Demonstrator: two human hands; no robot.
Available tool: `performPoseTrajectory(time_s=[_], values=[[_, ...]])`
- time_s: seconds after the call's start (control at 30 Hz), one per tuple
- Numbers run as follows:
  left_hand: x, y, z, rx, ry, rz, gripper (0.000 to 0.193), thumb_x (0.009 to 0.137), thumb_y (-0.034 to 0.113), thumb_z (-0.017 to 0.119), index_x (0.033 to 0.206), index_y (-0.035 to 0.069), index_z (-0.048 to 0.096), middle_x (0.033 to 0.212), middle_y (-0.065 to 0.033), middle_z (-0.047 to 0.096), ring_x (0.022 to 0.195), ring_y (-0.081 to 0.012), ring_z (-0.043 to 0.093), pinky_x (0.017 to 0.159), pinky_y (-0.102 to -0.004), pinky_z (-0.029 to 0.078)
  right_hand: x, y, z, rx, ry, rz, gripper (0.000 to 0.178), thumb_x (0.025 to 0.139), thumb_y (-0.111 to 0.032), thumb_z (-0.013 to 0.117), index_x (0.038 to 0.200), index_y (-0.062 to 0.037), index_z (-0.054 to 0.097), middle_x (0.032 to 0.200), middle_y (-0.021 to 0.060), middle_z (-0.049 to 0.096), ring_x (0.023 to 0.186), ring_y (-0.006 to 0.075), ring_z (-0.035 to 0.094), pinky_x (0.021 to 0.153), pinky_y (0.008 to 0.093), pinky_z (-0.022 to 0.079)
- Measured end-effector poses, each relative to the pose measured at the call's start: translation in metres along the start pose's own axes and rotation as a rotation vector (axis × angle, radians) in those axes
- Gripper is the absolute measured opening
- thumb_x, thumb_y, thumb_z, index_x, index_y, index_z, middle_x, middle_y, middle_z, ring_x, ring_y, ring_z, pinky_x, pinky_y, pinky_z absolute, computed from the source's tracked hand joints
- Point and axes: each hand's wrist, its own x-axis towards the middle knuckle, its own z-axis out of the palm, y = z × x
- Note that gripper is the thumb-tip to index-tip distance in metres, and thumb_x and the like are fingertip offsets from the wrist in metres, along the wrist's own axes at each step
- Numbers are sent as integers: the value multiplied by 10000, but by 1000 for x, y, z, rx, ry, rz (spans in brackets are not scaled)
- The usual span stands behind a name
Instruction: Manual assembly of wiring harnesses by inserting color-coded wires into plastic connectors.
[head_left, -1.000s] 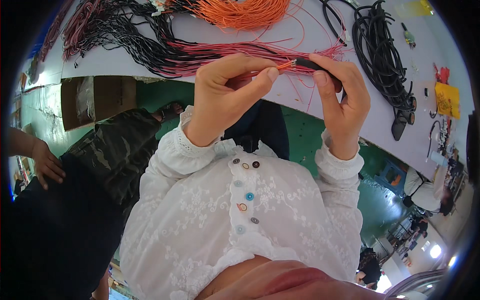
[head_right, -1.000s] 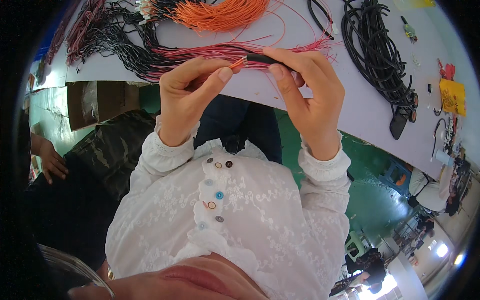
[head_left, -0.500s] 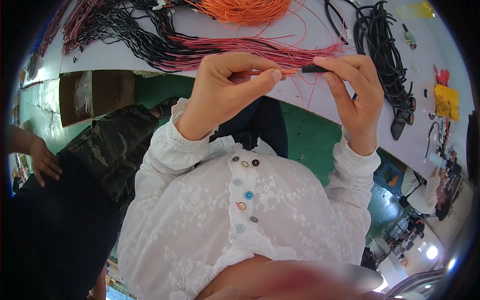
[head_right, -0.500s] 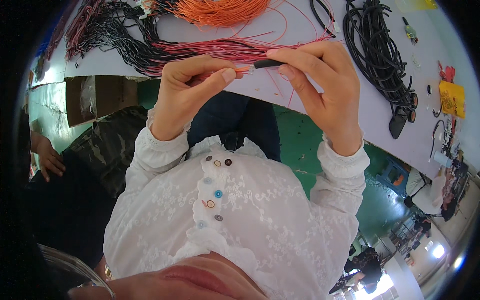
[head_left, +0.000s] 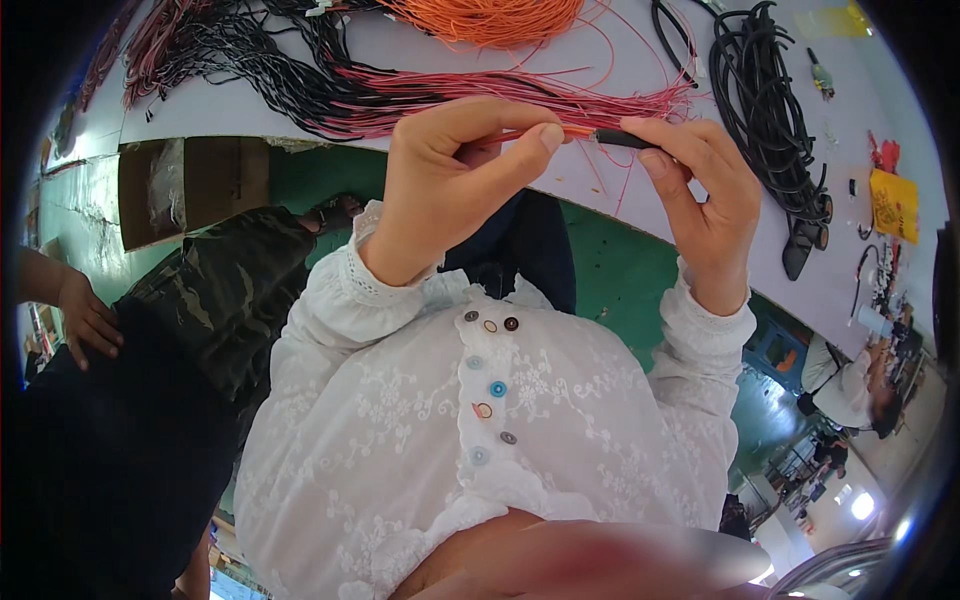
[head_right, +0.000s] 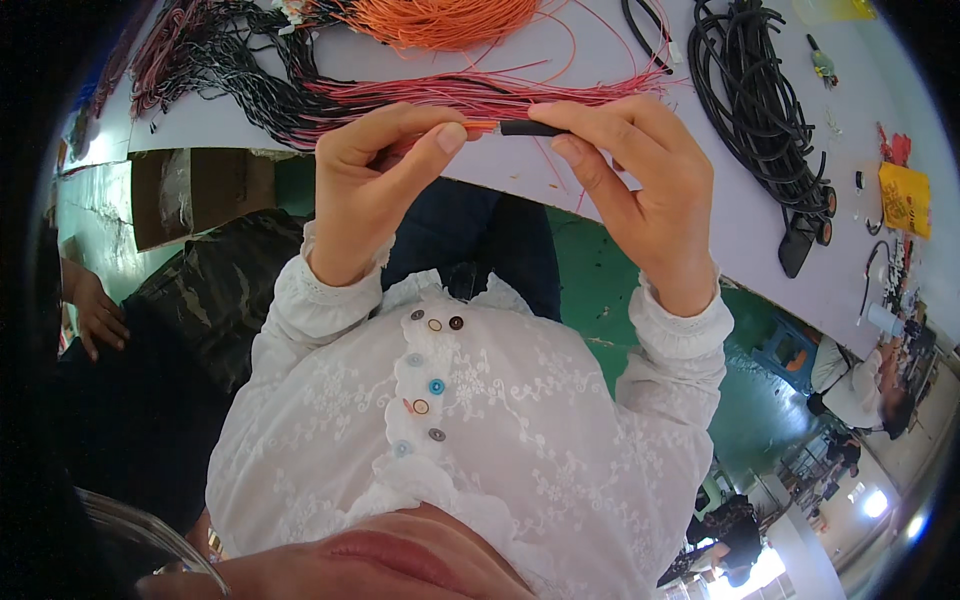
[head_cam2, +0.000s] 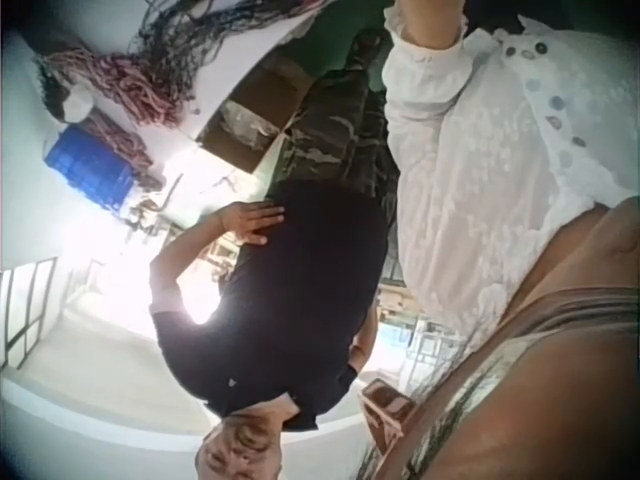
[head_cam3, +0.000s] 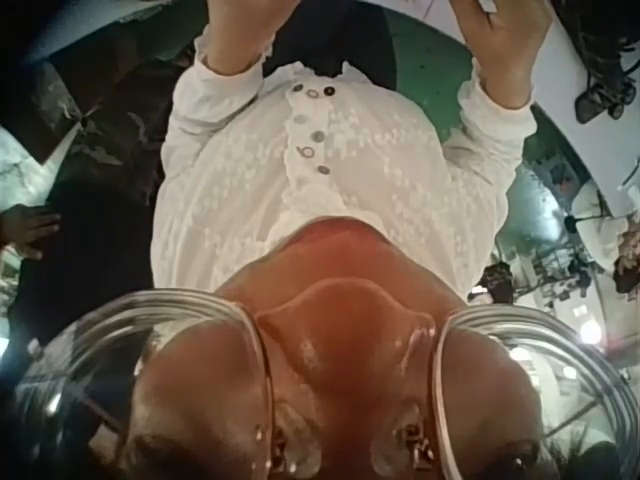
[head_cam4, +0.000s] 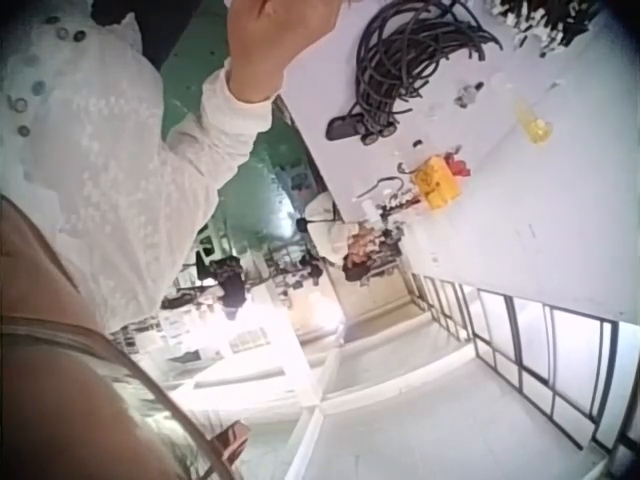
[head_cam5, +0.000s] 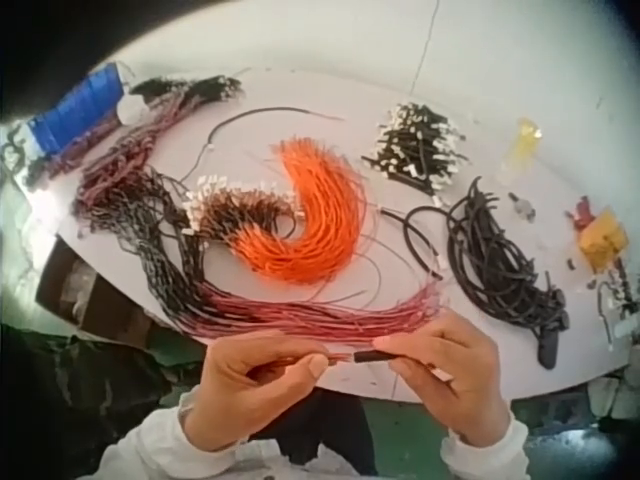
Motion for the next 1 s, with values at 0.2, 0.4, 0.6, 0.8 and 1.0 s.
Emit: performPoseTrajectory(time_s=[0.2, 0.4, 0.6, 0.8, 1.0], values=[[2, 6, 3, 196, 100, 219, 144, 857, 62, 792, 1001, 59, 799, 674, 33, 622, 540, -14, 424, 479, -208, 298, 1, -5, -3, 64, -66, 105, 229, 936, -56, 726, 1159, -81, 772, 812, 47, 671, 660, 125, 579, 578, 239, 417], [2, 4, 4, 536, 219, 535, 263, 764, 12, 824, 1012, 92, 793, 625, -2, 502, 488, -92, 426, 444, -253, 358, 1, -10, 1, 262, -63, 211, 209, 975, -60, 685, 1171, -34, 753, 879, 55, 710, 705, 106, 622, 634, 225, 480], [3, -4, -6, 737, 210, 759, 361, 699, 24, 837, 1043, 124, 792, 642, 17, 444, 491, -120, 444, 451, -259, 392, 1, -10, -2, 305, -103, 268, 204, 992, -77, 673, 1175, -32, 751, 888, 55, 723, 724, 99, 630, 658, 227, 496], [2, -6, -9, 897, 198, 898, 332, 730, 40, 837, 1050, 119, 799, 651, 8, 448, 513, -117, 471, 468, -247, 397, 1, -14, -5, 362, -170, 380, 209, 992, -78, 677, 1182, -33, 750, 881, 41, 717, 731, 87, 620, 663, 217, 486], [-1, 13, -13, 402, -92, 243, 134, 914, 85, 771, 1038, 37, 784, 758, -25, 653, 593, -73, 521, 534, -201, 382, 2, -9, -7, -57, -122, 54, 249, 907, -54, 759, 1154, -84, 776, 859, 36, 693, 673, 115, 581, 599, 245, 452]])
